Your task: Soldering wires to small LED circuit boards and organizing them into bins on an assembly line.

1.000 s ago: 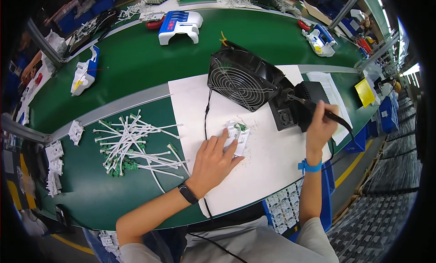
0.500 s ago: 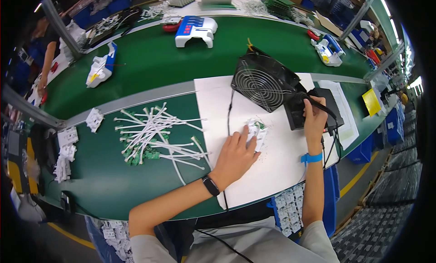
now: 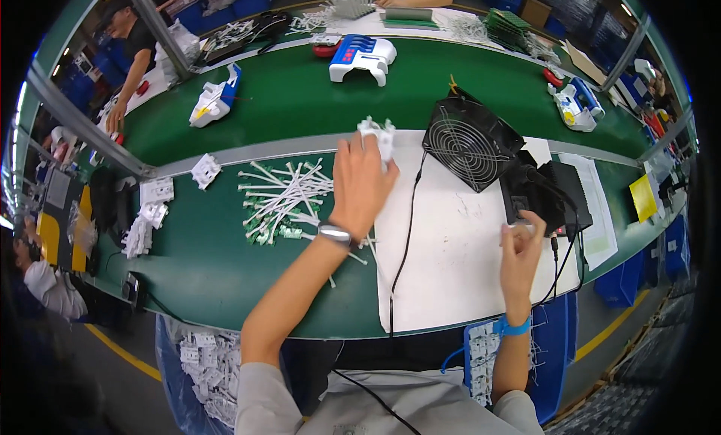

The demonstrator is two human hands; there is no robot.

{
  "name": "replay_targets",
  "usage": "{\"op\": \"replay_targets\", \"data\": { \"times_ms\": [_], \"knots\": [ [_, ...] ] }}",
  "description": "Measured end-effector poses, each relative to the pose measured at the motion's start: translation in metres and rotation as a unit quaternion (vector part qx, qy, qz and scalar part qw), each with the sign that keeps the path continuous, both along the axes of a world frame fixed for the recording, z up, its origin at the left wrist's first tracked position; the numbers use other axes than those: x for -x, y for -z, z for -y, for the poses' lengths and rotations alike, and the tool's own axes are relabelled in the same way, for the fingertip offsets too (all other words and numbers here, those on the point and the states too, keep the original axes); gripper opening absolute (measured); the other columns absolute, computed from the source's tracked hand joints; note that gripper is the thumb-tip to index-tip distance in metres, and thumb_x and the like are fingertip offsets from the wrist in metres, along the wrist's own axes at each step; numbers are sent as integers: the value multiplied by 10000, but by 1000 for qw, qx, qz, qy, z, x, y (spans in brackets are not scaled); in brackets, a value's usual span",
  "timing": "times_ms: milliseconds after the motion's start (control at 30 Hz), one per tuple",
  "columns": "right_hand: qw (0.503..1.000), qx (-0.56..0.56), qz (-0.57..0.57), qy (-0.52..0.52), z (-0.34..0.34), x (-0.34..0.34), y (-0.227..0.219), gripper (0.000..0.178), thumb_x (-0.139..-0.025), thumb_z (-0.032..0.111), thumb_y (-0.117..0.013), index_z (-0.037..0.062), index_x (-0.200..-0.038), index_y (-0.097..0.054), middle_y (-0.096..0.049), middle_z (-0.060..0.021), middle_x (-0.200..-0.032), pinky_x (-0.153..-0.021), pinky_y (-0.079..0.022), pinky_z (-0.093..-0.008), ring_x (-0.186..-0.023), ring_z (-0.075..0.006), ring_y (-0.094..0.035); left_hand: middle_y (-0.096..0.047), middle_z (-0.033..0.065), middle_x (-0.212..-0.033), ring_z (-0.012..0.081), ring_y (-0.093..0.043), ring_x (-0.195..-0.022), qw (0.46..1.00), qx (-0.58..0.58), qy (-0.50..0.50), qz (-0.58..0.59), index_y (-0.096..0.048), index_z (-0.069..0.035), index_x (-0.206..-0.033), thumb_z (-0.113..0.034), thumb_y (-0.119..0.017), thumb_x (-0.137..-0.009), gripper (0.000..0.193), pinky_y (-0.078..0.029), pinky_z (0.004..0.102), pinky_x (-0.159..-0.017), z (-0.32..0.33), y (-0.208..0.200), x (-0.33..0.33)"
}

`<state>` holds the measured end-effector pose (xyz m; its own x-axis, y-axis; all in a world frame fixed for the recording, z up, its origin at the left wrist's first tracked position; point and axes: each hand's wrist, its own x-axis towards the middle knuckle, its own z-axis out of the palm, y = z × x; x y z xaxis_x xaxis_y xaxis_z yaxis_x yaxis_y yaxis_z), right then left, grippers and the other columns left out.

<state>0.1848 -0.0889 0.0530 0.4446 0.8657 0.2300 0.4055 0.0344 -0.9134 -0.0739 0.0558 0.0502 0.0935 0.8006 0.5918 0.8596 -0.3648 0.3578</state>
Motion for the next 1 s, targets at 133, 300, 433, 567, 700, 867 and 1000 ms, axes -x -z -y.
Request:
{"op": "replay_targets", "data": {
  "times_ms": [133, 300, 433, 567, 700, 867, 1000],
  "knots": [
    [985, 9, 83, -148, 3, 68, -8, 344, -921, 54, -717, 7, -1221, -556, -584, -20, -692, -515, -377, -269, -527, -94, -482, -635, 186, -1021, 376, -591, -980, 997, 46, -56, -24, -603, 50, -1055, -217, -787, -807, 409, -519, 474, -823, -23, 34, 19],
    [948, 22, 136, -287, -11, 119, -22, 278, -900, 111, -717, 1, -1128, -601, -625, -109, -781, -606, -482, -389, -622, -296, -592, -653, 227, -1163, 384, -600, -1085, 996, 17, -82, 21, -572, 46, -1274, -384, -772, -852, 635, -504, 489, -894, -10, 13, 58],
    [906, -36, 237, -348, -43, 142, -9, 346, -894, 98, -657, -40, -1199, -568, -596, -198, -1069, -880, -482, -432, -1028, -355, -597, -659, 227, -1179, 405, -599, -1097, 995, 40, -90, -28, -606, 42, -1253, -384, -735, -892, 573, -488, 478, -938, -2, -2, 150],
    [878, -38, 395, -269, -51, 171, 31, 630, -905, 223, -669, -172, -1341, -444, -478, -342, -1351, -1063, -390, -517, -1269, -469, -464, -489, 267, -1497, 455, -434, -1396, 982, 131, 19, -134, -541, -26, -1430, -475, -652, -949, 668, -328, 492, -1176, 21, 19, 142],
    [866, -6, 388, -315, -38, 187, 38, 783, -936, 358, -675, -183, -1419, -379, -372, -393, -1487, -1180, -287, -563, -1413, -532, -342, -458, 267, -1516, 444, -378, -1436, 978, 186, 35, -83, -505, -27, -1462, -524, -620, -956, 718, -258, 535, -1216, 21, 28, 150],
    [822, -57, 374, -426, -31, 205, 38, 757, -929, 294, -689, -165, -1442, -374, -363, -379, -1509, -1192, -302, -534, -1435, -507, -346, -537, 243, -1443, 402, -484, -1349, 978, 178, 100, -43, -575, -51, -1400, -397, -674, -947, 579, -362, 464, -1160, 37, 26, 170],
    [804, -94, 362, -462, -41, 218, 44, 696, -942, 259, -673, -131, -1449, -399, -377, -365, -1503, -1187, -318, -516, -1421, -501, -368, -557, 199, -1435, 383, -512, -1333, 980, 176, 87, -34, -619, -84, -1355, -316, -696, -942, 479, -416, 445, -1121, 49, 24, 182]
  ]
}}
